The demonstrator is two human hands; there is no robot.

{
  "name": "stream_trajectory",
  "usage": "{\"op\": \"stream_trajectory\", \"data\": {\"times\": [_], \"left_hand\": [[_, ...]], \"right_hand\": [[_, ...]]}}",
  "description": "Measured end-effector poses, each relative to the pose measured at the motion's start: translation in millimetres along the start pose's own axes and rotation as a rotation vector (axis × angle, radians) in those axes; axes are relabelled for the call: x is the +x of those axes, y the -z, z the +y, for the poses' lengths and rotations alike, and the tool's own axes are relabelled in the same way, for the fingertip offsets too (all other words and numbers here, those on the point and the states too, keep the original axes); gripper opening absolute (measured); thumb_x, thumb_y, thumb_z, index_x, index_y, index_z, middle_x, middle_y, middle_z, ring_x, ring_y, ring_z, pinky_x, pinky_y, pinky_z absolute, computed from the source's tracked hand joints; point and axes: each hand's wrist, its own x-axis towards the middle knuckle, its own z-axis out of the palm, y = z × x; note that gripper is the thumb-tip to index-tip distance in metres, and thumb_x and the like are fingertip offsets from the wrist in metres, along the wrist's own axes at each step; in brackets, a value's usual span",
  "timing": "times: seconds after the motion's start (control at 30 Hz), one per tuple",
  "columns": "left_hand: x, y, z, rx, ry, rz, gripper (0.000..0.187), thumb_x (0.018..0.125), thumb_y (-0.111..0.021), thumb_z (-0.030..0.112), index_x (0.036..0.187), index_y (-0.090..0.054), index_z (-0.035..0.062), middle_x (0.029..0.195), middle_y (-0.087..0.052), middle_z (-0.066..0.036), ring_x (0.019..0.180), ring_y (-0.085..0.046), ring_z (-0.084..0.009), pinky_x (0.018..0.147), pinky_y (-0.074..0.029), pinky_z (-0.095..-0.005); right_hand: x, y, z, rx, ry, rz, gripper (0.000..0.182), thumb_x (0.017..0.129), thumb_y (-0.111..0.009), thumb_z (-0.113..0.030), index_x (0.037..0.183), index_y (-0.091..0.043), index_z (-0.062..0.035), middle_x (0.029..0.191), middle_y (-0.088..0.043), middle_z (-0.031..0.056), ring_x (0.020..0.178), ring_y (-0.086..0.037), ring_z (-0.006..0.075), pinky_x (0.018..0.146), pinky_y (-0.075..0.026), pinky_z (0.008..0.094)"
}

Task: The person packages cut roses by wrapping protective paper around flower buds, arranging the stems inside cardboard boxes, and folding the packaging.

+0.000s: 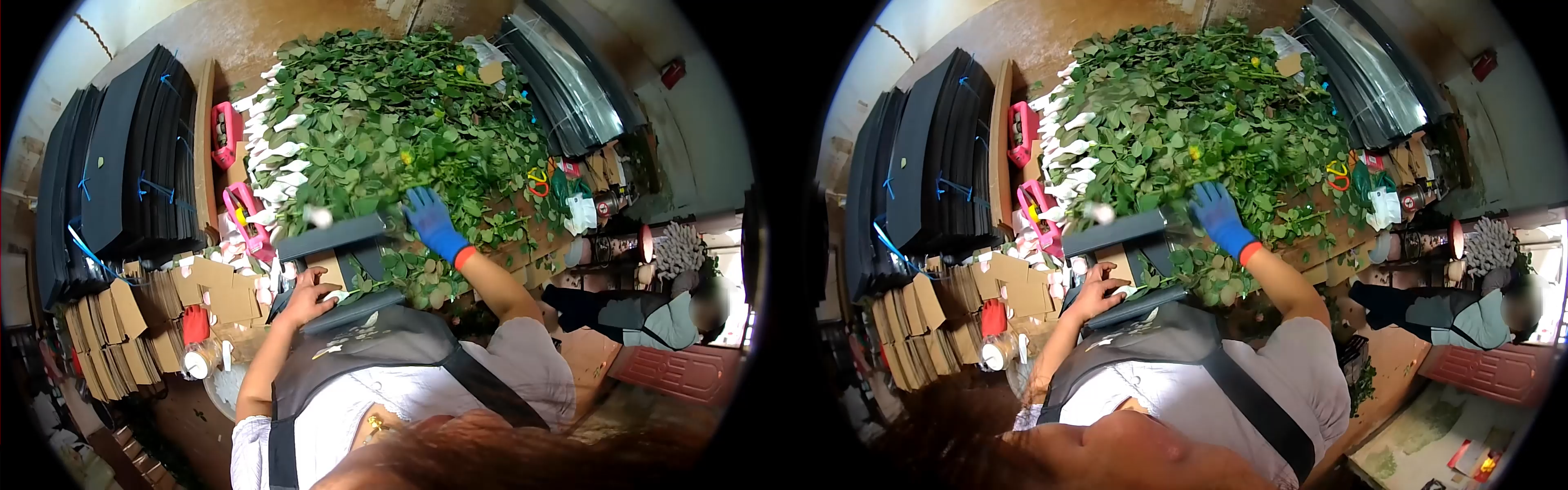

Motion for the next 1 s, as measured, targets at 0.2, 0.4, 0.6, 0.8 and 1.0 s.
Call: {"op": "stream_trajectory", "data": {"times": [0.2,0.4,0.6,0.8,1.0], "left_hand": [[2,1,5,0.001,0.0,0.048,0.029,0.079,-0.08,0.032,0.104,-0.076,0.017,0.131,-0.051,-0.015,0.118,-0.048,-0.036,0.101,-0.041,-0.0427],[2,0,5,-0.009,0.003,0.06,0.029,0.076,-0.081,0.029,0.101,-0.075,0.0163,0.129,-0.052,-0.016,0.117,-0.048,-0.0371,0.101,-0.042,-0.0435],[2,-4,3,-0.007,-0.004,0.078,0.03,0.074,-0.082,0.024,0.103,-0.076,0.0188,0.127,-0.051,-0.015,0.115,-0.049,-0.0342,0.1,-0.04,-0.0435],[7,2,-1,0.026,-0.071,0.058,0.029,0.076,-0.08,0.024,0.104,-0.077,0.0198,0.128,-0.051,-0.016,0.118,-0.048,-0.0375,0.103,-0.041,-0.0452],[0,0,4,-0.03,-0.016,0.03,0.027,0.077,-0.08,0.024,0.104,-0.077,0.0199,0.131,-0.05,-0.016,0.118,-0.047,-0.0367,0.102,-0.041,-0.0429]], "right_hand": [[28,107,25,0.48,-0.348,-0.415,0.025,0.094,-0.06,-0.027,0.115,-0.069,-0.0182,0.142,-0.054,0.0098,0.126,-0.053,0.031,0.106,-0.041,0.0458],[74,50,35,0.369,-0.107,-0.04,0.029,0.089,-0.065,-0.024,0.117,-0.067,-0.0163,0.119,-0.065,0.0081,0.115,-0.059,0.031,0.102,-0.044,0.0459],[87,130,39,0.291,-0.213,0.679,0.032,0.084,-0.069,-0.014,0.115,-0.066,-0.02,0.115,-0.065,0.0046,0.108,-0.059,0.0292,0.099,-0.045,0.0464],[100,132,65,0.321,-0.097,0.516,0.027,0.084,-0.072,-0.018,0.111,-0.069,-0.0195,0.104,-0.066,0.0041,0.099,-0.061,0.0289,0.09,-0.048,0.0469],[109,72,81,0.044,0.016,-0.041,0.034,0.084,-0.064,-0.007,0.115,-0.068,-0.0219,0.103,-0.069,0.0063,0.089,-0.066,0.0314,0.082,-0.054,0.0421]]}}
